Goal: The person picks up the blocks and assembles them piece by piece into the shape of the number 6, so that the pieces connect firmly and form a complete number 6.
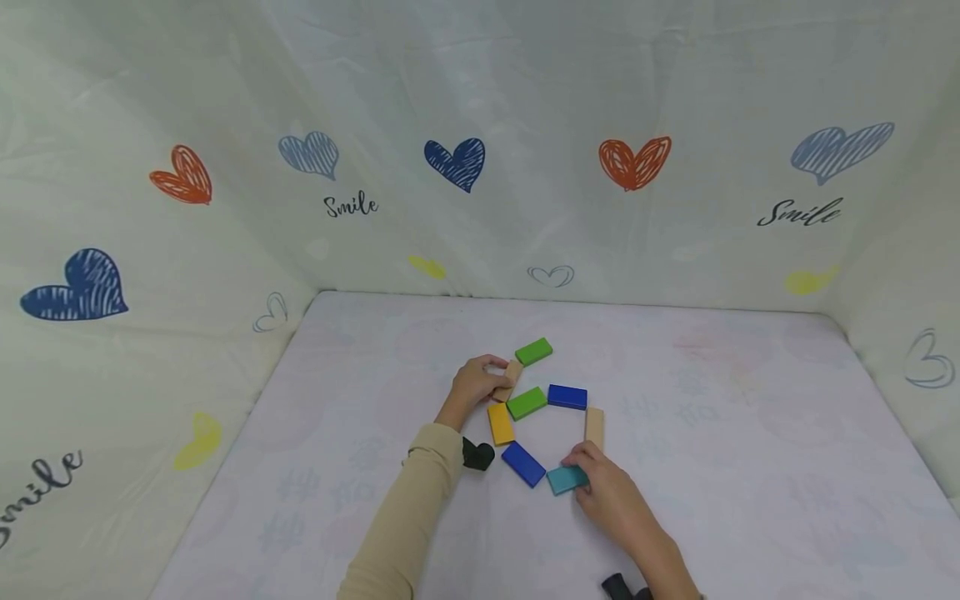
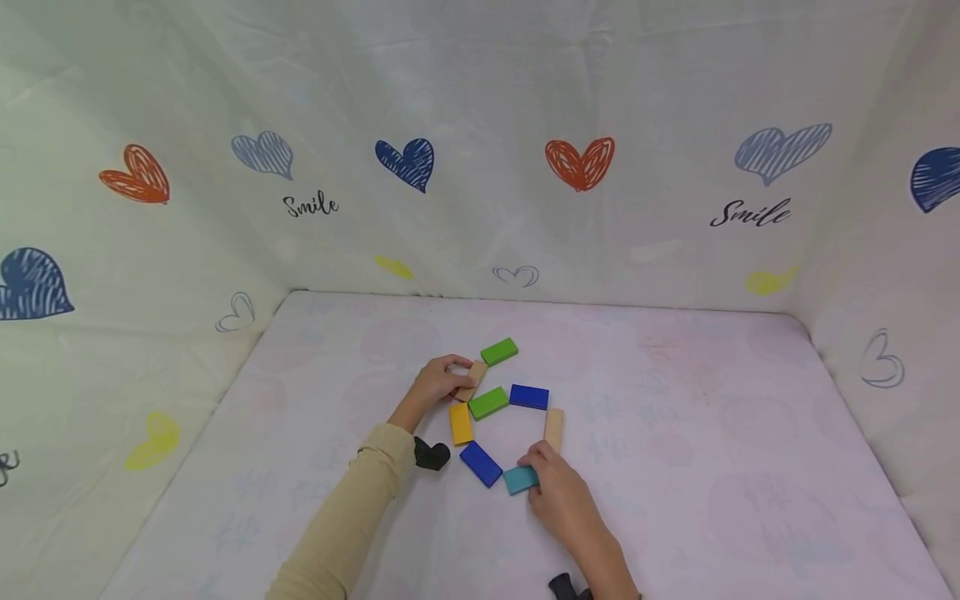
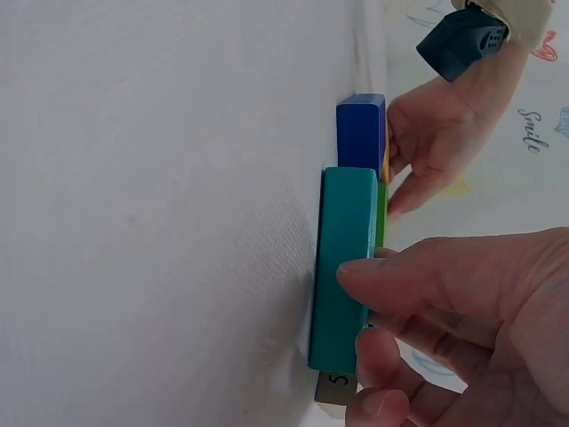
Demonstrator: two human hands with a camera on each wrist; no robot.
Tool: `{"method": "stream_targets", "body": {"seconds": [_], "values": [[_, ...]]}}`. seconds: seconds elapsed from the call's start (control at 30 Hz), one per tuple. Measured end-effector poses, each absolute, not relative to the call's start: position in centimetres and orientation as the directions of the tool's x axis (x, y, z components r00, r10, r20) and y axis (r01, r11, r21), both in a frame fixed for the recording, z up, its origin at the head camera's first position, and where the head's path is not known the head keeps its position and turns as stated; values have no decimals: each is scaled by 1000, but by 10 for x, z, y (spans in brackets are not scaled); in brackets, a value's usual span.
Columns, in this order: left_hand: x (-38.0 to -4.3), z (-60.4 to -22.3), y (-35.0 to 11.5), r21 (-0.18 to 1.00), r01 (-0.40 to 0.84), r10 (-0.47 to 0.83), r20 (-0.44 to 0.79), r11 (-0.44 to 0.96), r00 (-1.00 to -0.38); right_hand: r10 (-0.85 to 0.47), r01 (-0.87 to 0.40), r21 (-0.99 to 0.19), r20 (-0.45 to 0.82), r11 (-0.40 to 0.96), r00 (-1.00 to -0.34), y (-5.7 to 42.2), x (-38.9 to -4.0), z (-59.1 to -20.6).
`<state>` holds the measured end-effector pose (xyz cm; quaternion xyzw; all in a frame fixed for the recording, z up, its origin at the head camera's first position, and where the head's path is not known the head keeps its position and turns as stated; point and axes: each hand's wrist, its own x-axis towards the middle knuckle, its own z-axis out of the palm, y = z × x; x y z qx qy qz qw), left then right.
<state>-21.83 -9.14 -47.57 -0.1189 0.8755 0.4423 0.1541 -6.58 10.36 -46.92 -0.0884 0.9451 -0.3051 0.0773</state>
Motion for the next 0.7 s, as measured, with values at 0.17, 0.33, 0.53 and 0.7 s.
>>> {"method": "stream_targets", "body": {"seconds": [0.17, 0.33, 0.53, 0.7], "values": [[-219, -474, -91, 730, -350, -78, -380, 586, -922, -211, -123, -588, -83, 800, -974, 103, -67, -469], [-218, -473, -92, 732, -348, -74, -379, 585, -922, -209, -131, -587, -67, 799, -976, 103, -69, -471], [-217, -473, -92, 732, -348, -72, -381, 586, -922, -214, -141, -582, -58, 801, -975, 103, -70, -471], [-218, -474, -92, 726, -347, -69, -383, 594, -921, -214, -138, -578, -64, 804, -975, 102, -70, -471]]}}
